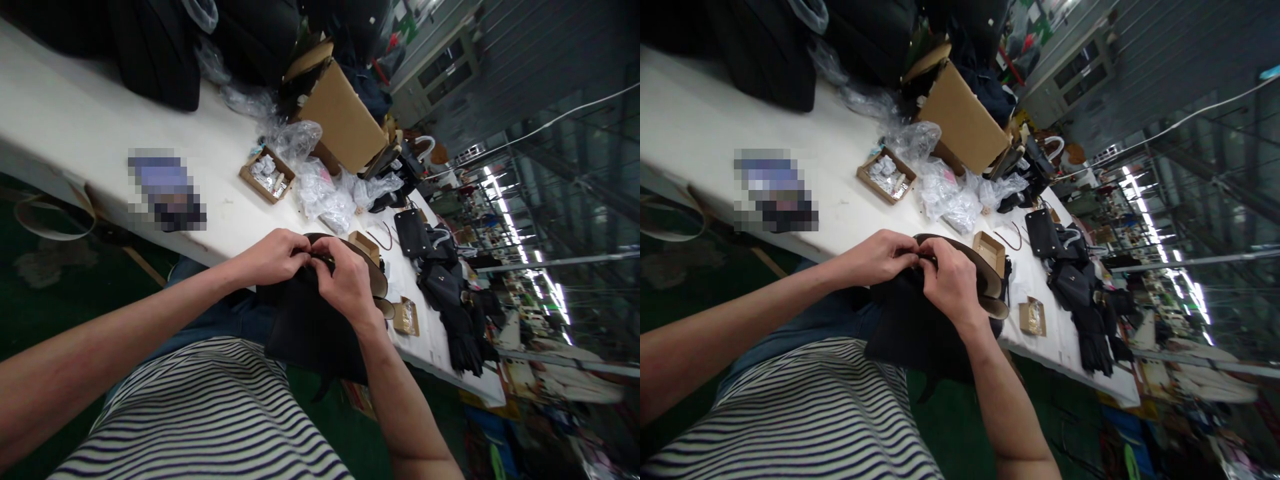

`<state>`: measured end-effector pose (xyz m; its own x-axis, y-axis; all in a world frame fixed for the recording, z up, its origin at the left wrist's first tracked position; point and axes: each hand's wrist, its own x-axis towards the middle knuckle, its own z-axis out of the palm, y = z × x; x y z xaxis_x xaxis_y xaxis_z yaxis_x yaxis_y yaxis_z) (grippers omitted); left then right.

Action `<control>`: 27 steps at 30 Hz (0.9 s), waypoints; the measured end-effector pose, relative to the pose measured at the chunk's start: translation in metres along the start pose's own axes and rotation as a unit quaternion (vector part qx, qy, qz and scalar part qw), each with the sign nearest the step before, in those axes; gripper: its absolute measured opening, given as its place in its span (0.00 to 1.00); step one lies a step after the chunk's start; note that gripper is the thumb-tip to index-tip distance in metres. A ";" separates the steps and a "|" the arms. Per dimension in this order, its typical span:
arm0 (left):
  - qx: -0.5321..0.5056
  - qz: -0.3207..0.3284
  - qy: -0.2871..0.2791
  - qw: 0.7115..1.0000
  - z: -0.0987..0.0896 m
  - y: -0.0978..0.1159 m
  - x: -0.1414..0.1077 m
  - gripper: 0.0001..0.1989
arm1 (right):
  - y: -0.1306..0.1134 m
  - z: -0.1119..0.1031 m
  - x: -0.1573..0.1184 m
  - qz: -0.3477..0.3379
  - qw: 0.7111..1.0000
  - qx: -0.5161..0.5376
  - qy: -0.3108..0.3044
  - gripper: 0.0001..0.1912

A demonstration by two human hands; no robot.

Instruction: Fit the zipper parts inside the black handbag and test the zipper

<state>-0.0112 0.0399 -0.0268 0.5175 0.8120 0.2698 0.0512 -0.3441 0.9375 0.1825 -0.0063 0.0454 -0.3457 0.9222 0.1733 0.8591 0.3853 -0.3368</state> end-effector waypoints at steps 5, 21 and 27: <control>-0.035 0.001 -0.004 0.999 0.001 0.005 -0.016 0.11 | 0.005 -0.003 -0.007 0.004 0.997 0.075 0.024 0.16; 0.068 0.046 0.126 0.989 0.036 -0.020 -0.041 0.36 | -0.003 -0.006 -0.013 -0.061 0.997 0.048 -0.006 0.10; 0.048 0.037 0.113 0.992 0.045 -0.016 -0.046 0.33 | -0.002 0.006 -0.008 -0.092 0.989 0.091 0.068 0.11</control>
<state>0.0028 -0.0128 -0.0643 0.3182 0.8640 0.3901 0.1066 -0.4415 0.8909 0.1810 -0.0142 0.0393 -0.4261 0.8275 0.3657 0.7001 0.5576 -0.4459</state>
